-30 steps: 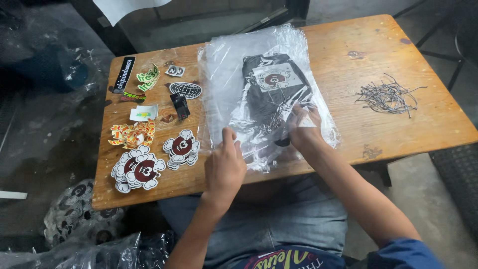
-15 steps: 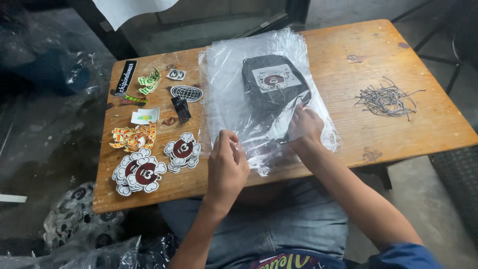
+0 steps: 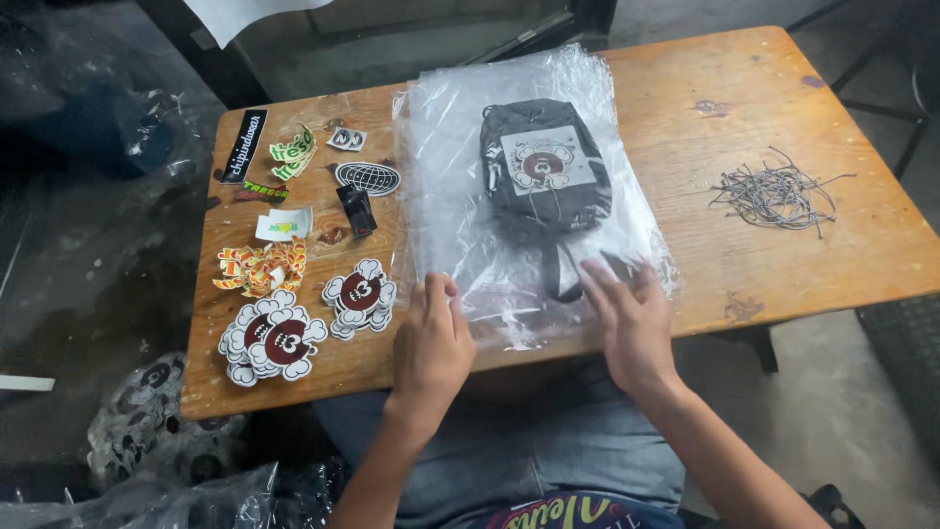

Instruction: The person packages small black bags into plastic sleeves by hand, inserting items, adding stickers, and folding the plastic to seal it.

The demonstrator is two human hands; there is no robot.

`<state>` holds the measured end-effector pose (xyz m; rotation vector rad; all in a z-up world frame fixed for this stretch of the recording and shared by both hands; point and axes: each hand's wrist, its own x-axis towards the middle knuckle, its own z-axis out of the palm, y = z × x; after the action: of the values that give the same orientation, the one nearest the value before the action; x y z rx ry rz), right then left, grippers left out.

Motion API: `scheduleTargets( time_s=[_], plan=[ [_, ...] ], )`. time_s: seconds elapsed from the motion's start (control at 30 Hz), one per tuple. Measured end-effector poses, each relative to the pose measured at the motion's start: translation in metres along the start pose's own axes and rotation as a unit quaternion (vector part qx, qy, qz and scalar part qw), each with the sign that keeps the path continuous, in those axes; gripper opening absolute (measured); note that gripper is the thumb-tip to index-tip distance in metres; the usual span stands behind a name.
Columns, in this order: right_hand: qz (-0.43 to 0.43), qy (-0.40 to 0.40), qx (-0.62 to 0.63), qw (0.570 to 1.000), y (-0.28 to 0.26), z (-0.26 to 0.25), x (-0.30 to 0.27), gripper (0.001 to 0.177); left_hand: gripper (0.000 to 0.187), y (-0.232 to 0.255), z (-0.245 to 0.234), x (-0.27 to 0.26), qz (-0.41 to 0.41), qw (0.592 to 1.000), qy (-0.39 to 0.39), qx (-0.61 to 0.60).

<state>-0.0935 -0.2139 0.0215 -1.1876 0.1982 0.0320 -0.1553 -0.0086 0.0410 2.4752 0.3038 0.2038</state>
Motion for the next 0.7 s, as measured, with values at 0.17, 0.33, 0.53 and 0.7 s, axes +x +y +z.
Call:
scheduleTargets(
  time_s=[0.17, 0.33, 0.53, 0.7],
  plan=[
    [0.048, -0.052, -0.136, 0.988, 0.0, -0.043, -0.026, 0.065, 0.007, -0.02, 0.009, -0.005, 0.015, 1.0, -0.016, 0.014],
    [0.017, -0.152, -0.213, 0.965, -0.013, -0.053, -0.019, 0.085, 0.008, -0.024, 0.025, -0.011, 0.044, 0.999, 0.001, 0.023],
    [0.032, -0.232, -0.16, 0.959, -0.027, -0.032, 0.011, 0.081, 0.009, -0.02, 0.026, 0.0, 0.051, 0.995, 0.079, -0.012],
    [0.168, -0.121, -0.49, 0.847, -0.074, -0.019, -0.033, 0.072, 0.011, -0.02, 0.009, -0.011, -0.027, 0.999, -0.044, 0.017]
  ],
)
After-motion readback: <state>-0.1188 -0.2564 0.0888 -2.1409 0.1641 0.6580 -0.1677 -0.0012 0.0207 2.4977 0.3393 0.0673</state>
